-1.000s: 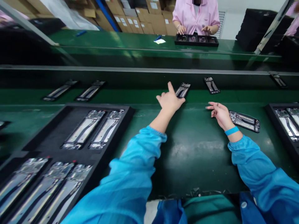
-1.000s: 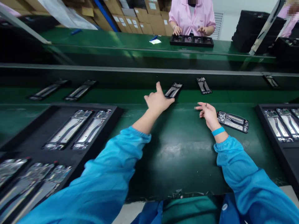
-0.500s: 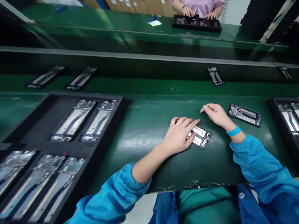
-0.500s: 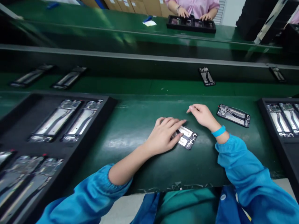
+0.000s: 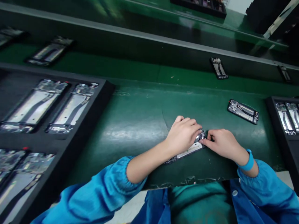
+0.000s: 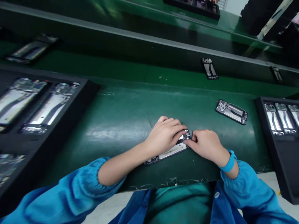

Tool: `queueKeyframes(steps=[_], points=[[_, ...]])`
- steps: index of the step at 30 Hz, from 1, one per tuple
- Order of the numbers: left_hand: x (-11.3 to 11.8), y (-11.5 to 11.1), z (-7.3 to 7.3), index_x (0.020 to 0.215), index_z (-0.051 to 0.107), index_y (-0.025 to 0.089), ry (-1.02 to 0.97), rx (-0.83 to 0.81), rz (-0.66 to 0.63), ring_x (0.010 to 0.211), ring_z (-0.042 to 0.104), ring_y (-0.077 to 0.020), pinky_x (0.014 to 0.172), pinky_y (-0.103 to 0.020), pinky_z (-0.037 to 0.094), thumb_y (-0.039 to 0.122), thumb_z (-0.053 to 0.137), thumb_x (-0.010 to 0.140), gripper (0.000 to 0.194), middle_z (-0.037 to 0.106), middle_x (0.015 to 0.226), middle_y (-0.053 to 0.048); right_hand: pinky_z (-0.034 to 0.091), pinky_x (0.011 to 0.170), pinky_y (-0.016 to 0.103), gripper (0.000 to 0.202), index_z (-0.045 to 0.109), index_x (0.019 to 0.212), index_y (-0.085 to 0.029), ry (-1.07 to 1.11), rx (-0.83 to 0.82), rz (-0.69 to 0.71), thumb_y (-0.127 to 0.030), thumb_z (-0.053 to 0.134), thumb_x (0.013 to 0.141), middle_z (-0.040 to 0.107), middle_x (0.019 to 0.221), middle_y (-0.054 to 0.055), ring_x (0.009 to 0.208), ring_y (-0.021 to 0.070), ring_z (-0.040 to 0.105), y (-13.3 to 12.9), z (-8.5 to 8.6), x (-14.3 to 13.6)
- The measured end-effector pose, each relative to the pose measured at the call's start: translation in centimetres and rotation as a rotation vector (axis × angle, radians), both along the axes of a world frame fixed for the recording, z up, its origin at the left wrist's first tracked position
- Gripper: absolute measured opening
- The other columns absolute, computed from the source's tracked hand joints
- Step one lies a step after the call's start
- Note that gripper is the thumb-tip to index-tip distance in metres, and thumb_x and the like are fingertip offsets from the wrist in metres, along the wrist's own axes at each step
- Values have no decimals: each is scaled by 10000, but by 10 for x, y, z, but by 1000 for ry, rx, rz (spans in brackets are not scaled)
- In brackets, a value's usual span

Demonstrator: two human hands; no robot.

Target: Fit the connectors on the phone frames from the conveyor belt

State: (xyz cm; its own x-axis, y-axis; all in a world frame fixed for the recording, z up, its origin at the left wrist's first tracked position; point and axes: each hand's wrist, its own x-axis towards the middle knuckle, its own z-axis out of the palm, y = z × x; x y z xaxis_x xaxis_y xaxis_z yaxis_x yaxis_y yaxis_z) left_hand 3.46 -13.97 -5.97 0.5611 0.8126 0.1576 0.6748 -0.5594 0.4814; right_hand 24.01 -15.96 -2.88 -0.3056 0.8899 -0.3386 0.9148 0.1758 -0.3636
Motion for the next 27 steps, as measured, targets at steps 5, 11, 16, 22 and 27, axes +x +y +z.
queueKeyframes(steps=[5,11,16,22,27], points=[[-8,-8,5,906,740,206,0,65,-93,832,578,-203,778,-380,330,222,472,1025,294,689,835,-42,201,534,319,434,595,634,-221,-47,-49,6,-532,615,935,627,609,33,550,172,507,-6,2,-6],[-12,-16,10,885,721,199,3,20,-30,817,562,-218,742,-382,323,270,484,1025,284,668,798,-46,247,530,297,364,601,599,-207,140,-151,36,-397,623,908,569,566,-10,538,132,458,13,6,4],[-5,-16,2,861,706,194,-18,58,35,802,549,-220,729,-381,320,291,483,1022,292,658,774,-51,279,482,262,328,688,589,-189,325,-439,-12,-307,580,875,516,483,-27,492,111,423,37,1,9],[-7,-19,0,869,711,200,-67,14,-13,815,556,-219,734,-382,341,277,481,1014,283,659,765,-43,234,359,221,292,710,612,-185,346,-630,-143,-295,600,860,434,378,-63,345,79,349,41,1,2],[-7,-21,0,867,727,192,-99,5,-35,824,561,-220,736,-381,346,261,495,1006,279,655,760,-37,275,316,198,272,697,609,-185,365,-724,-200,-298,627,847,461,372,-61,310,80,386,43,7,3]])
